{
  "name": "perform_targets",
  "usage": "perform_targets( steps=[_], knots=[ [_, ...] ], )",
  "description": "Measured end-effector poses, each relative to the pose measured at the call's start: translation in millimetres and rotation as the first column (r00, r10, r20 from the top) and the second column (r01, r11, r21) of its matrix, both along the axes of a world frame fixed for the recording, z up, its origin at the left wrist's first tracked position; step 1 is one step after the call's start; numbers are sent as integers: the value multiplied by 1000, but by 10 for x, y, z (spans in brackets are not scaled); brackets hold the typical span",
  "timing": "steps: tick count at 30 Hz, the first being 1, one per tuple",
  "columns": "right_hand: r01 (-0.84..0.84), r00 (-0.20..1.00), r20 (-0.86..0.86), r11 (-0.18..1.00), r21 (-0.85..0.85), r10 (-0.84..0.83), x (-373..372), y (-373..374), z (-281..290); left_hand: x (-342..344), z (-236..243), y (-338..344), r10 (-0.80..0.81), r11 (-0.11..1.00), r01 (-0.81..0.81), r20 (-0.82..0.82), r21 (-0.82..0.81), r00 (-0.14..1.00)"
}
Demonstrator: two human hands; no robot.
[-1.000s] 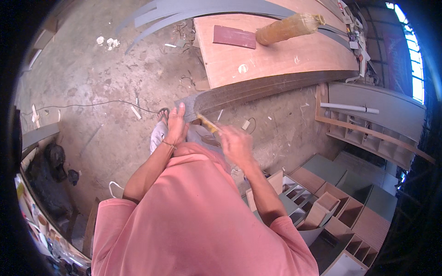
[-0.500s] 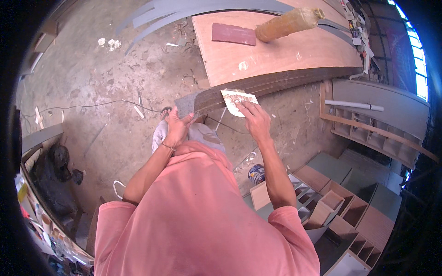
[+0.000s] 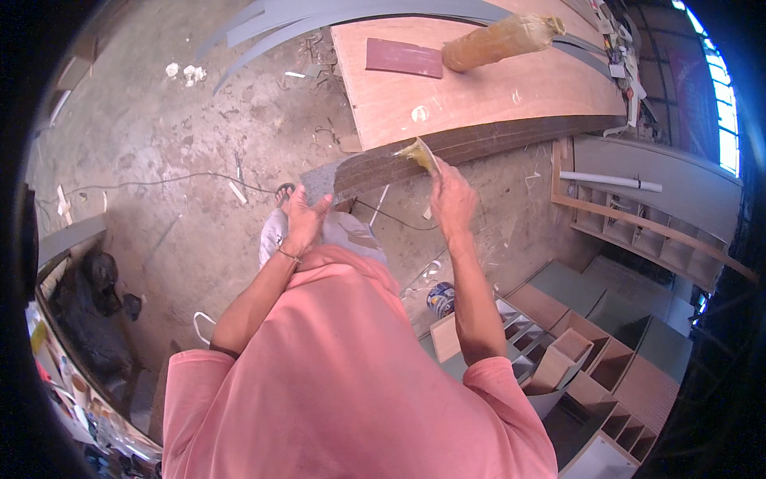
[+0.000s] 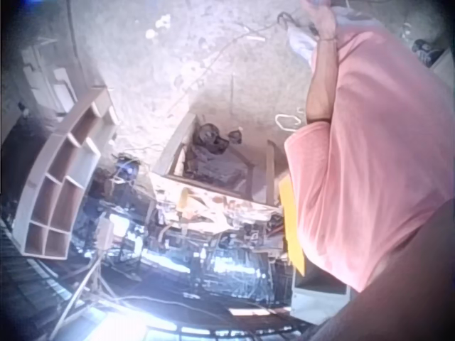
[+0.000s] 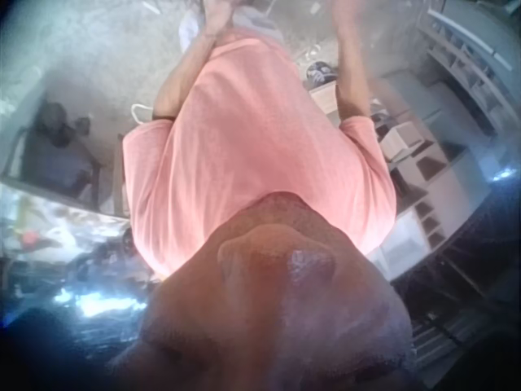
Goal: The person applies adhesive to a wooden board and then carefully presses a long veneer strip onto the edge of the board.
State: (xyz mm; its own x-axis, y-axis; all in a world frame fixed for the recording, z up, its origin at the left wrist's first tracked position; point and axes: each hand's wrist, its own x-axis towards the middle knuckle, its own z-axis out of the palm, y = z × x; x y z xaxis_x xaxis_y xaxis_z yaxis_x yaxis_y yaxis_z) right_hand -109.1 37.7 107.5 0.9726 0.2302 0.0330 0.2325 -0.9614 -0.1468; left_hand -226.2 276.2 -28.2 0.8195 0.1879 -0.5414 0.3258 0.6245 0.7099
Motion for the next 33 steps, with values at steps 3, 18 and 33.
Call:
perform_targets(
  steps=[3,18,33],
  knots=[
    [-32,999,-16,999,29,32,-190,289,-45,-32,-80,-30,34,998,-32,27,-59,999],
    [-38,986,-147,959,282,82,-568,1314,-57,-16,-274,-128,35,997,-26,127,-70,991],
    [-117,962,-175,897,426,209,-558,1851,141,-63,117,310,86,616,32,108,-787,990]
  ],
)
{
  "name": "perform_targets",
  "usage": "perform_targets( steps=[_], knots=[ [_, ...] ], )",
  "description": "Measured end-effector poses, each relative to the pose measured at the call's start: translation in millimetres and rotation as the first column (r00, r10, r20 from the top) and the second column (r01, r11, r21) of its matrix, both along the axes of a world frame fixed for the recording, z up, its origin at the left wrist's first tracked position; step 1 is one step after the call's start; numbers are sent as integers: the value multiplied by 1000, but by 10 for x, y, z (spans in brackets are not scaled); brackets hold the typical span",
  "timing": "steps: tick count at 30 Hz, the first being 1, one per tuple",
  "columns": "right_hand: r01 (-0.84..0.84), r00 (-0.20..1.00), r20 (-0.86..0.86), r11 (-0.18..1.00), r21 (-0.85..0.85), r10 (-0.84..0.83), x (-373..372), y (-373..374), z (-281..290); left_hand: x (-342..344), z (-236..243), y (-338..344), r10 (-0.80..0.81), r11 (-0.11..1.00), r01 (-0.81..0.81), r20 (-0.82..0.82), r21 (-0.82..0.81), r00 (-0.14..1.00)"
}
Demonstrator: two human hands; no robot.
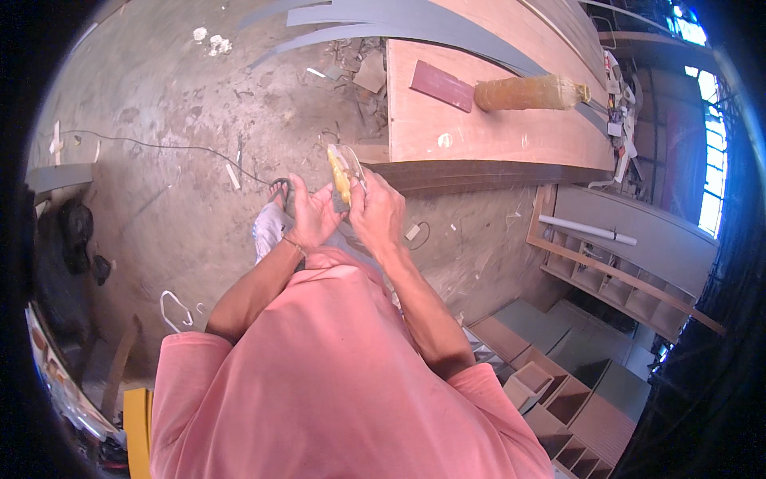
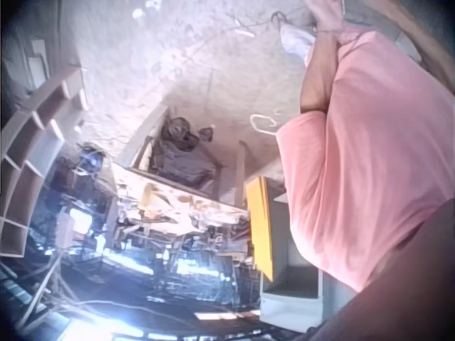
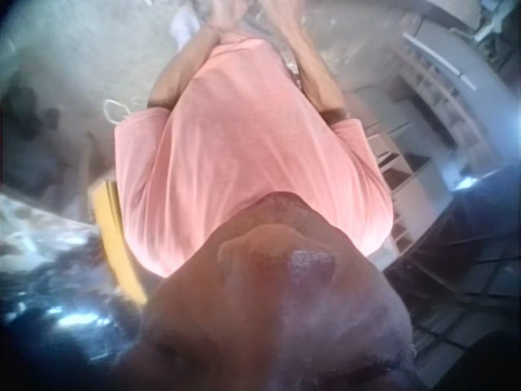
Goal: The person applies adhesive to a wooden board and then carefully presses a long veneer strip onto the edge of the board.
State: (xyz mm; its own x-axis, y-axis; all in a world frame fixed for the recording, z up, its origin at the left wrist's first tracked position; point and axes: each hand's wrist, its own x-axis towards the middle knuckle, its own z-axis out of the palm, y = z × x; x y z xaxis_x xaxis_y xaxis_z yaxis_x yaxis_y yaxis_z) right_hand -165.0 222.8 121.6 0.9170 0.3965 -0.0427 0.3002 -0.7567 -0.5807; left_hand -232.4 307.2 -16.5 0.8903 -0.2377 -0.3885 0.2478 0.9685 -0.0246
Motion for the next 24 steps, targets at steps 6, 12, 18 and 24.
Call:
perform_targets(
  steps=[6,12,18,24],
  knots=[
    [-18,987,-157,993,119,37,66,206,-5,-5,-312,18,98,926,-55,98,-373,990],
    [177,953,-303,830,529,-10,353,-92,413,-100,-466,69,-60,989,52,-52,-140,997],
    [104,985,-170,919,381,-41,686,-1308,833,-132,-349,51,-89,989,100,-105,111,990],
    [-154,934,288,966,-207,210,673,-1997,301,-139,-243,6,-61,985,61,-3,161,998]
  ],
)
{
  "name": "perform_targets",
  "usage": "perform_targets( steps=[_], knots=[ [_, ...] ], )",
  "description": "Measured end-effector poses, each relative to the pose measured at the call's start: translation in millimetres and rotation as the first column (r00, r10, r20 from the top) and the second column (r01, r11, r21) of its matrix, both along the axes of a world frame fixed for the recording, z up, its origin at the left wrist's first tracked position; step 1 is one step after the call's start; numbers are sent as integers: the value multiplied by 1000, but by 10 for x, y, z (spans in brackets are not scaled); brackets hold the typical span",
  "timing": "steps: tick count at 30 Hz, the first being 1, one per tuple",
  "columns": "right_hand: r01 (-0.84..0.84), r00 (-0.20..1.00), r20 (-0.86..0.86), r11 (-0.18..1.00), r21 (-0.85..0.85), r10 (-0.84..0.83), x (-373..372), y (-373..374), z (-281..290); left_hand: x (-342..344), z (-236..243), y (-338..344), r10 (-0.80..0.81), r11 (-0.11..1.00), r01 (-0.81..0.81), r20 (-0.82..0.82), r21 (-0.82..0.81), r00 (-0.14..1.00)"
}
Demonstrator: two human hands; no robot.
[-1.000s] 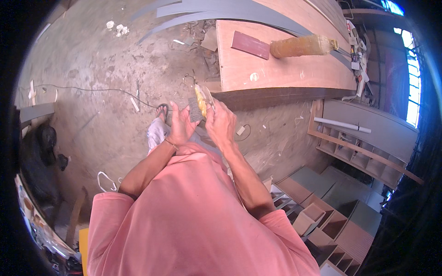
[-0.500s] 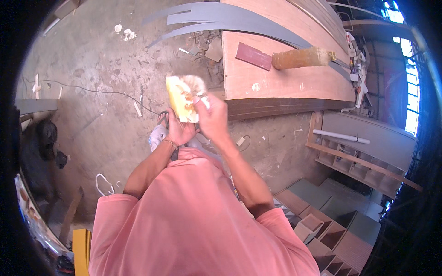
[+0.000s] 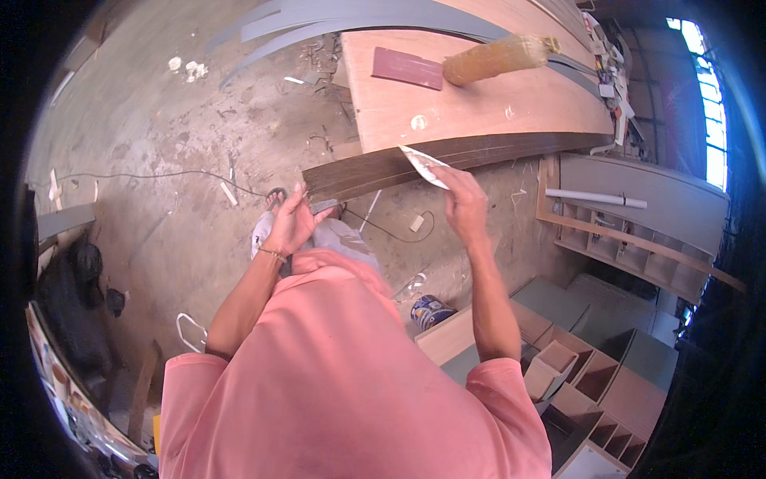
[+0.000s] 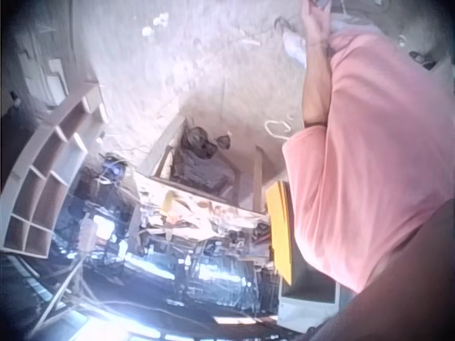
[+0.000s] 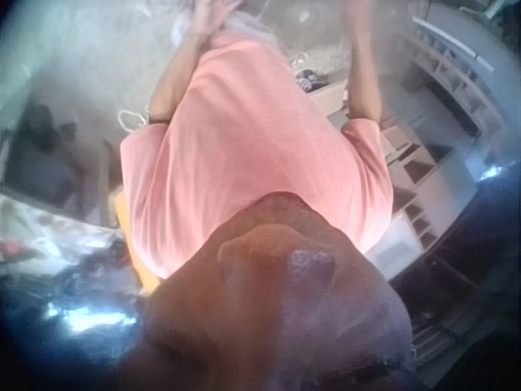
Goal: The person applies adhesive to a wooden board and then carefully presses a long veneer strip onto the edge of the board.
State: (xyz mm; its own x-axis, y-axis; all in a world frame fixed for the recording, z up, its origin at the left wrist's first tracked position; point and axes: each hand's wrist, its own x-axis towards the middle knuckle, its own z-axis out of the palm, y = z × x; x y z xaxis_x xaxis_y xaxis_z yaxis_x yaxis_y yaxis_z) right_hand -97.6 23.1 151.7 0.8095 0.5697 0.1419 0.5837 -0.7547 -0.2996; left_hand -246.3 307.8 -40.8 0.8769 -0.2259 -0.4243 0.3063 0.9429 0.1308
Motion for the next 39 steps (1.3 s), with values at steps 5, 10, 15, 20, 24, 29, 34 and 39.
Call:
perform_targets(
  steps=[5,10,15,20,24,29,34,39],
  knots=[
    [8,998,66,995,-102,-2,-98,-228,-472,42,149,-46,28,998,-26,-40,62,999],
    [69,997,42,995,-79,-66,-42,-269,-533,62,183,-87,44,996,-38,-78,84,996],
    [191,981,55,980,-54,-188,69,-285,-527,67,212,-92,55,994,-45,-107,100,993],
    [385,923,59,914,-128,-380,205,-283,-497,65,218,-87,55,994,-46,-89,102,995],
    [417,907,14,892,-171,-421,97,-52,-501,48,259,-78,45,991,-35,-78,128,996],
    [343,934,-53,929,-138,-352,-225,462,-503,52,171,-91,34,992,-23,-80,124,996],
    [281,951,-97,953,-114,-292,-578,917,-520,72,157,-96,38,992,-28,-85,124,996],
    [263,931,-215,951,-160,-294,-774,1233,-450,69,3,-134,48,992,-43,-39,117,998]
  ],
)
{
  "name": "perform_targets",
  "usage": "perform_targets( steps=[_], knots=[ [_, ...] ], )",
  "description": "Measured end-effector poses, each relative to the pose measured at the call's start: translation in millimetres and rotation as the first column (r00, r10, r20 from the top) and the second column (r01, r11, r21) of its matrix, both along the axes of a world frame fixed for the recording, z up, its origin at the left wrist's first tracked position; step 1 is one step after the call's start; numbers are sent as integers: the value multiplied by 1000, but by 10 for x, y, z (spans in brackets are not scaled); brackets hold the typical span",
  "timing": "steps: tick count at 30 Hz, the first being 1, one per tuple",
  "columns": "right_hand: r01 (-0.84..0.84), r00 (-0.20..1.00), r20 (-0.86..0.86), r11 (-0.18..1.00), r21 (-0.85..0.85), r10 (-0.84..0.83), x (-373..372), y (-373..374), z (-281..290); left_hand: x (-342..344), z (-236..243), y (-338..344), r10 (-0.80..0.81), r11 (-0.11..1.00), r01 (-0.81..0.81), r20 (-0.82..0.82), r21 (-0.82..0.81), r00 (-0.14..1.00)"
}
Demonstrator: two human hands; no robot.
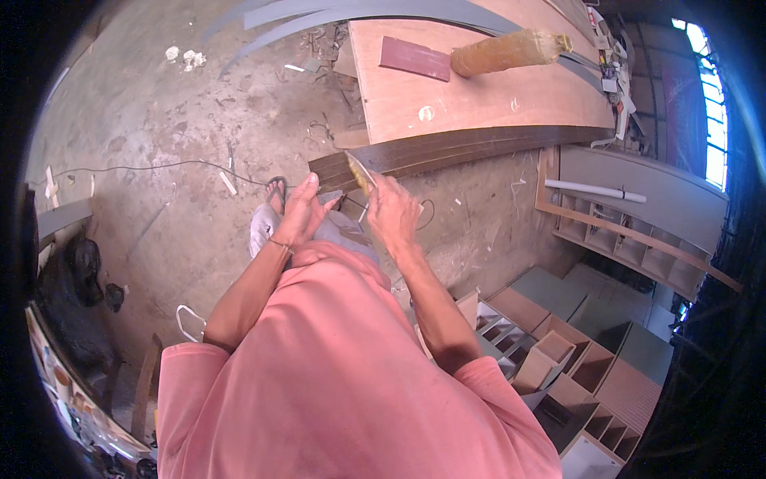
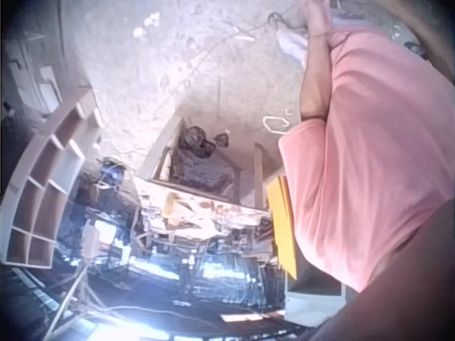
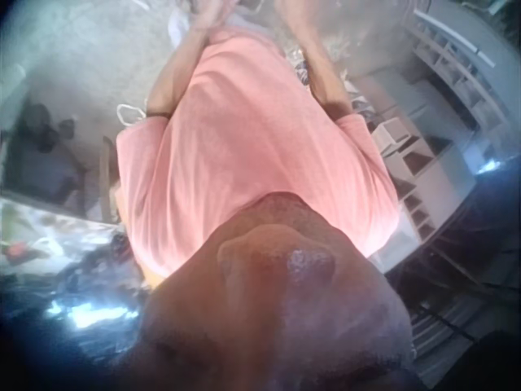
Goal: The person applies adhesive to a wooden board and then carefully presses a long veneer strip onto the edge of the board.
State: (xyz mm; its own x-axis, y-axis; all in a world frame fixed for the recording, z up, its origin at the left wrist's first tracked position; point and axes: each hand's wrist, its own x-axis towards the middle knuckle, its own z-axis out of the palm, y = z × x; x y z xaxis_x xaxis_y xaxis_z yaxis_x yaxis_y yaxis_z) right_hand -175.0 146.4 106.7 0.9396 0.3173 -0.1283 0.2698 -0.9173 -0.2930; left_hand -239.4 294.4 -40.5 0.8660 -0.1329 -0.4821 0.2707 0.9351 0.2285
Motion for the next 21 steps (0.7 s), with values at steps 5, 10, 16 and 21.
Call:
perform_targets(
  steps=[5,10,16,21],
  knots=[
    [17,1000,-20,995,98,-15,-161,134,-46,40,22,61,-10,993,5,-35,-121,999],
    [-6,1000,-8,996,92,7,-219,206,-2,12,-228,290,-60,863,125,148,-489,987],
    [-1,1000,-13,994,108,2,-377,294,31,64,-541,395,-192,797,251,164,-549,968],
    [-3,1000,-3,994,105,3,-491,404,66,149,-861,381,-1,582,411,505,-701,863]
  ],
)
